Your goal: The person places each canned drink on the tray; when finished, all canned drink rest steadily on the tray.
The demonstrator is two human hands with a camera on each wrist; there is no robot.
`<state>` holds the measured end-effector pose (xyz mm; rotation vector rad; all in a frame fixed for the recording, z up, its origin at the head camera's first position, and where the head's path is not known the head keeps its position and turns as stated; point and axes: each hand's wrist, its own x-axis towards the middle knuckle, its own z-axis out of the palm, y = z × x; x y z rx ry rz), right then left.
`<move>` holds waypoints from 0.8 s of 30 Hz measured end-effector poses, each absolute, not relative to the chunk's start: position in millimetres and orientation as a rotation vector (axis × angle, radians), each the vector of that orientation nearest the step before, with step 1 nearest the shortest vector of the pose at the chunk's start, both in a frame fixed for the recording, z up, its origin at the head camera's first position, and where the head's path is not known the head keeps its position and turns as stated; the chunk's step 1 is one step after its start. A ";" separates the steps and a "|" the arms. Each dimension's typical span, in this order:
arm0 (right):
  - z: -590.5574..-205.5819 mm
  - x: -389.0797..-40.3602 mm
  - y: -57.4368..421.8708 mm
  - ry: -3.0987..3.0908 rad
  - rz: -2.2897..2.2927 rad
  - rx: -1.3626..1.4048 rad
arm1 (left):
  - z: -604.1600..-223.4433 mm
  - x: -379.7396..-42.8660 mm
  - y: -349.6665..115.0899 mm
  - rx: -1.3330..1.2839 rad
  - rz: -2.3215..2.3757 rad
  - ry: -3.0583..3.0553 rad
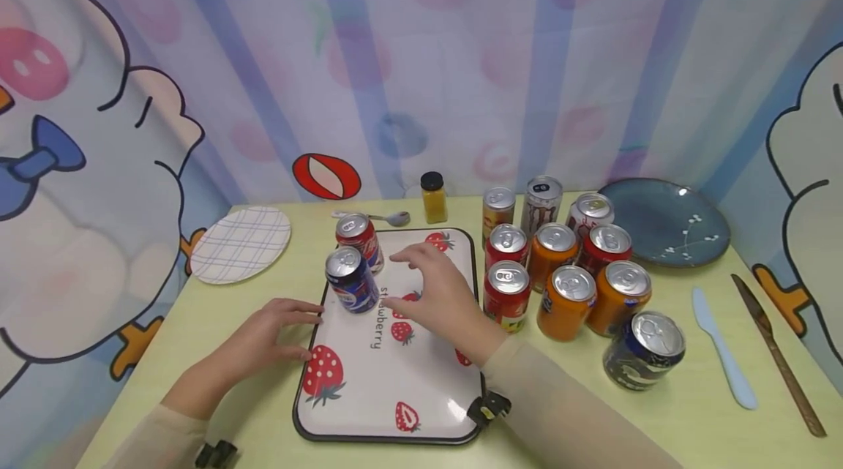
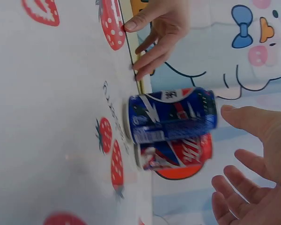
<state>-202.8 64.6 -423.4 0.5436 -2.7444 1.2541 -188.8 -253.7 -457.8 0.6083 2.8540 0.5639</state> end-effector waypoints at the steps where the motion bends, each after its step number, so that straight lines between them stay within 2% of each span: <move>1: -420.1 -197.9 72.0 -2.743 1.252 0.556 | -457.7 -188.3 -254.1 0.618 0.566 2.858; 15: -394.4 -135.3 176.7 -2.613 1.102 0.678 | -461.2 -185.6 -257.8 0.649 0.584 2.855; 24: -395.0 -119.9 249.2 -2.560 0.929 0.646 | -464.4 -186.2 -259.9 0.691 0.607 2.867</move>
